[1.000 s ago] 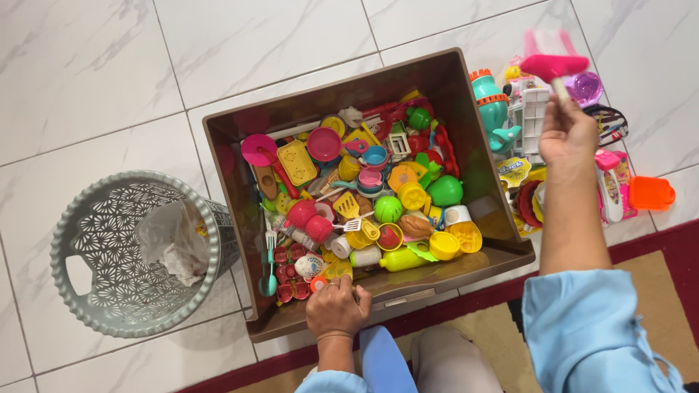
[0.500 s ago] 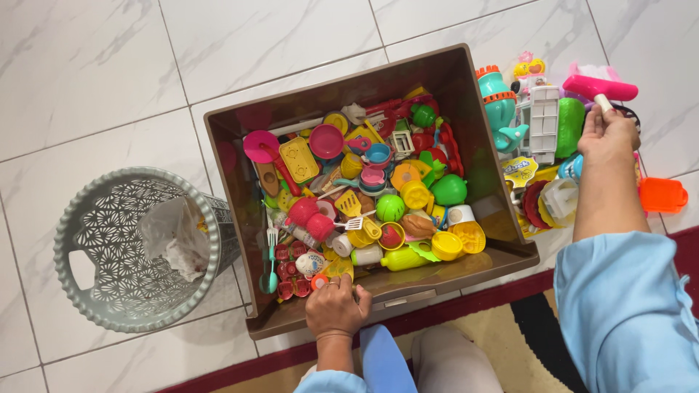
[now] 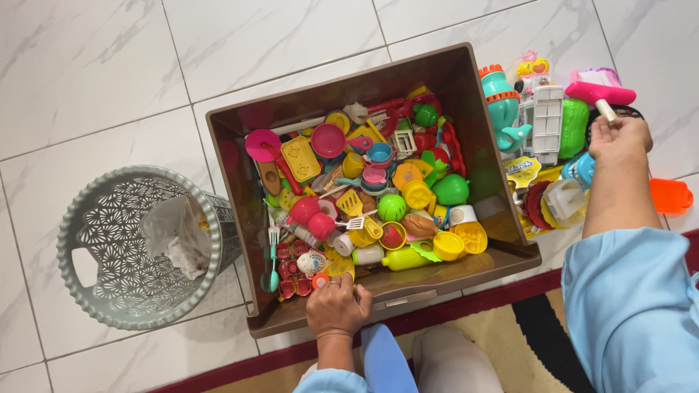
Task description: The person sits on the floor and removes various plastic toys from a brown drawer, placing them one by one onto the tiled floor beside the drawer. The items include toy phones, kitchen sets, and small containers.
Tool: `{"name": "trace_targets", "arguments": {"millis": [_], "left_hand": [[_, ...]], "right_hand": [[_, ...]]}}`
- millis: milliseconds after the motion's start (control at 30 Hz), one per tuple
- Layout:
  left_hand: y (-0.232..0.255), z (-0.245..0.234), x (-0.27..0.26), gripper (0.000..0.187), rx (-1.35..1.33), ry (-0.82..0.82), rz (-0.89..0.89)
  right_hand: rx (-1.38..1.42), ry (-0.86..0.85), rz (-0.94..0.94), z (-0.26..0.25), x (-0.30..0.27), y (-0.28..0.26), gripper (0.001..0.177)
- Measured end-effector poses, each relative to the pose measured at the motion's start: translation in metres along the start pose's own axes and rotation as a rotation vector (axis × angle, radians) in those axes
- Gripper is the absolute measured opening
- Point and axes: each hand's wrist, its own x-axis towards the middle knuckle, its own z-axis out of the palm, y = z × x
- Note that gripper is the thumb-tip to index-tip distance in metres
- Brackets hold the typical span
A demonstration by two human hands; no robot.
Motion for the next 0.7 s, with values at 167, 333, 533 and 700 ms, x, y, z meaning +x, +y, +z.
{"name": "trace_targets", "arguments": {"millis": [167, 333, 533, 700], "left_hand": [[0.000, 0.001, 0.000, 0.025, 0.002, -0.003, 0.002], [0.000, 0.001, 0.000, 0.025, -0.021, 0.020, 0.004], [0.000, 0.002, -0.001, 0.025, -0.003, 0.012, 0.000], [-0.001, 0.003, -0.001, 0.026, -0.005, 0.009, -0.003]], "right_hand": [[-0.106, 0.030, -0.026, 0.004, -0.001, -0.001, 0.034], [-0.140, 0.069, -0.035, 0.009, -0.002, -0.002, 0.040], [-0.127, 0.060, -0.031, 0.015, -0.004, -0.001, 0.043], [-0.167, 0.102, -0.090, 0.021, -0.005, -0.001, 0.044]]}}
